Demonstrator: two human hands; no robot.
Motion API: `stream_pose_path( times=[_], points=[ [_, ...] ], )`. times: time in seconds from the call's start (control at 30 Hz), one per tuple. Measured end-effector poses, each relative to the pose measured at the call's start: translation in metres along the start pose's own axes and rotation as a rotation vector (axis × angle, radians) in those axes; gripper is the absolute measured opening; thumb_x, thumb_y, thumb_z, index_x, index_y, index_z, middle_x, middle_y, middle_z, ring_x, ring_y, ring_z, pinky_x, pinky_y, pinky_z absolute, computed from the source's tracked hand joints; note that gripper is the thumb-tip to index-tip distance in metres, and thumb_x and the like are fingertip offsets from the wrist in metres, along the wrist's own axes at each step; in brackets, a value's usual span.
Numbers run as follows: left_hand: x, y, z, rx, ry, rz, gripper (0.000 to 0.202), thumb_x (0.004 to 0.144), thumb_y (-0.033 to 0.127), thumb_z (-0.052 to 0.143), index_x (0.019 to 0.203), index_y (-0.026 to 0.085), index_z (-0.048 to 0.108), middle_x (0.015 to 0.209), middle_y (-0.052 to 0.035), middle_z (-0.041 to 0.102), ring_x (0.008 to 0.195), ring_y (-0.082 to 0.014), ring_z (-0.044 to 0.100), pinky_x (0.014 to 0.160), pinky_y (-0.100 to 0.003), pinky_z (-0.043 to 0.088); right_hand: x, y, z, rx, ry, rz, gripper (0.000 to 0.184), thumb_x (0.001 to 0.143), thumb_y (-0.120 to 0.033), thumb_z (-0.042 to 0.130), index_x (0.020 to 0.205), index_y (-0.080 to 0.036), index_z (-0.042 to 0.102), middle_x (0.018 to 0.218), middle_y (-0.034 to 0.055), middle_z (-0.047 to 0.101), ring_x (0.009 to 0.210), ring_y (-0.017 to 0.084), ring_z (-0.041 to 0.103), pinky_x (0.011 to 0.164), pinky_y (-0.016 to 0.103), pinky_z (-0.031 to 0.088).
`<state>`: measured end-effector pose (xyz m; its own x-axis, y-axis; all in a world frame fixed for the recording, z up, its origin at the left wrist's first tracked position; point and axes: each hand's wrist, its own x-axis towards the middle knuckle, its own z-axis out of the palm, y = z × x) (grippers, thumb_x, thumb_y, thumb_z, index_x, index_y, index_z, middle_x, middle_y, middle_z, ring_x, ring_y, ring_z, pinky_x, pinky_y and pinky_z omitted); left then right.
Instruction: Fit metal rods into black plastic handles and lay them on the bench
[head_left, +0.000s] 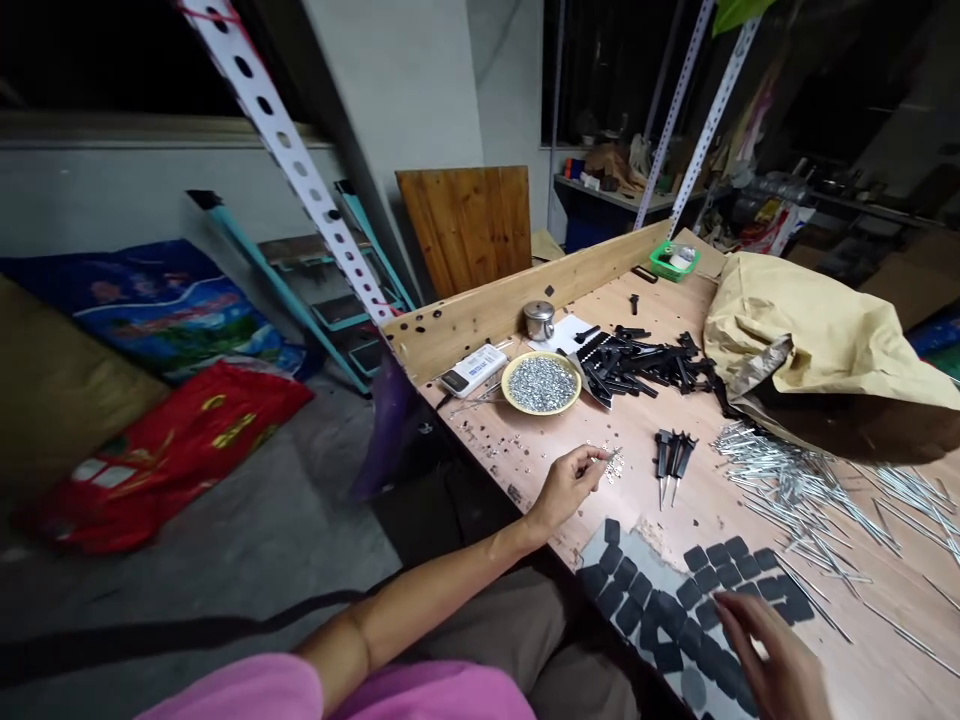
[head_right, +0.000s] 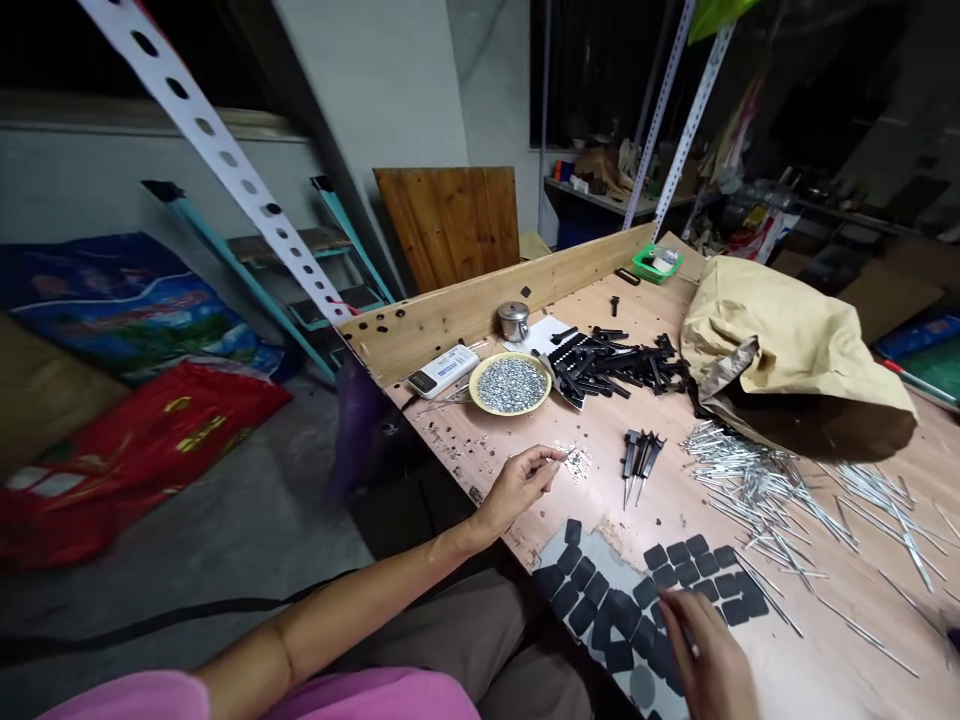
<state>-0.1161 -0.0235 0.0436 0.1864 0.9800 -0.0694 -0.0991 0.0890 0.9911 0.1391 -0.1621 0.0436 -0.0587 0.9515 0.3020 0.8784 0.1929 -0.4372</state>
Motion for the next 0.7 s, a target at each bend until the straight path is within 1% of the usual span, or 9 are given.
stream_pose_path(
  times=[0.07, 0.1, 0.13, 0.2, 0.27, 0.37, 0.47, 0.6, 0.7],
  points=[
    [-0.001, -0.003, -0.005, -0.035, -0.017, -0.075, 0.041, 0.076, 0.038, 0.055, 0.103, 0.008, 0.062, 0.054, 0.0075, 0.041, 0.045, -0.0045, 0.032, 0.044, -0.018, 0.024, 0.055, -0.015, 0.039, -0.015, -0.004, -0.069, 0.031, 0.091, -0.04, 0.039, 0.086, -0.023, 0.063, 0.079, 0.0047, 0.068, 0.068, 0.017, 0.066, 0.06, 0.024, 0.051],
    [-0.002, -0.004, -0.007, -0.054, -0.035, -0.114, 0.045, 0.076, 0.04, 0.055, 0.107, 0.008, 0.062, 0.053, 0.0082, 0.039, 0.044, -0.004, 0.03, 0.043, -0.018, 0.023, 0.077, -0.018, 0.057, -0.05, 0.001, -0.105, 0.033, 0.092, -0.037, 0.035, 0.086, -0.021, 0.063, 0.078, 0.0056, 0.067, 0.066, 0.016, 0.065, 0.058, 0.023, 0.049],
    [-0.002, -0.005, -0.008, -0.074, -0.058, -0.154, 0.05, 0.076, 0.042, 0.056, 0.111, 0.008, 0.061, 0.052, 0.0087, 0.038, 0.043, -0.0037, 0.028, 0.042, -0.018, 0.021, 0.095, -0.02, 0.074, -0.116, -0.027, -0.123, 0.033, 0.093, -0.032, 0.032, 0.09, -0.021, 0.063, 0.078, 0.0059, 0.066, 0.066, 0.016, 0.064, 0.056, 0.023, 0.047],
    [-0.003, -0.007, -0.011, -0.11, -0.095, -0.236, 0.055, 0.076, 0.044, 0.056, 0.117, 0.007, 0.059, 0.051, 0.0096, 0.036, 0.042, -0.003, 0.026, 0.041, -0.018, 0.019, 0.121, -0.017, 0.1, -0.206, -0.075, -0.152, 0.029, 0.091, -0.022, 0.033, 0.094, -0.021, 0.062, 0.08, 0.0055, 0.065, 0.067, 0.015, 0.062, 0.054, 0.023, 0.044],
    [-0.004, -0.007, -0.012, -0.134, -0.122, -0.309, 0.058, 0.076, 0.044, 0.057, 0.119, 0.007, 0.057, 0.05, 0.0101, 0.035, 0.041, -0.0024, 0.023, 0.041, -0.018, 0.016, 0.135, -0.012, 0.116, -0.246, -0.111, -0.162, 0.027, 0.087, -0.013, 0.037, 0.091, -0.023, 0.062, 0.079, 0.0047, 0.063, 0.066, 0.015, 0.06, 0.052, 0.022, 0.04],
    [-0.003, -0.006, -0.014, -0.151, -0.157, -0.386, 0.058, 0.076, 0.043, 0.057, 0.122, 0.008, 0.055, 0.05, 0.0107, 0.034, 0.039, -0.0014, 0.021, 0.04, -0.018, 0.013, 0.146, -0.004, 0.128, -0.265, -0.133, -0.154, 0.025, 0.083, -0.007, 0.042, 0.077, -0.023, 0.06, 0.072, 0.0046, 0.06, 0.067, 0.016, 0.058, 0.052, 0.023, 0.036],
    [0.001, -0.006, -0.017, -0.154, -0.167, -0.441, 0.056, 0.078, 0.04, 0.057, 0.125, 0.01, 0.053, 0.05, 0.0108, 0.035, 0.038, -0.0008, 0.02, 0.039, -0.017, 0.011, 0.154, -0.001, 0.136, -0.253, -0.128, -0.112, 0.024, 0.084, -0.01, 0.042, 0.066, -0.022, 0.054, 0.067, 0.005, 0.057, 0.063, 0.017, 0.056, 0.052, 0.025, 0.035],
    [0.007, -0.007, -0.02, -0.2, -0.2, -0.527, 0.054, 0.08, 0.035, 0.056, 0.128, 0.012, 0.049, 0.051, 0.0113, 0.035, 0.035, -0.0001, 0.018, 0.038, -0.018, 0.008, 0.16, -0.001, 0.14, -0.16, -0.085, -0.036, 0.025, 0.086, -0.016, 0.039, 0.063, -0.021, 0.05, 0.064, 0.0062, 0.056, 0.055, 0.017, 0.054, 0.052, 0.028, 0.036],
    [0.01, -0.009, -0.02, -0.258, -0.231, -0.558, 0.053, 0.08, 0.034, 0.056, 0.128, 0.013, 0.049, 0.05, 0.0115, 0.036, 0.034, -0.0003, 0.017, 0.038, -0.018, 0.007, 0.157, -0.007, 0.132, -0.038, -0.049, 0.027, 0.028, 0.088, -0.028, 0.038, 0.065, -0.02, 0.05, 0.064, 0.0059, 0.058, 0.054, 0.017, 0.055, 0.051, 0.028, 0.039]
  ],
)
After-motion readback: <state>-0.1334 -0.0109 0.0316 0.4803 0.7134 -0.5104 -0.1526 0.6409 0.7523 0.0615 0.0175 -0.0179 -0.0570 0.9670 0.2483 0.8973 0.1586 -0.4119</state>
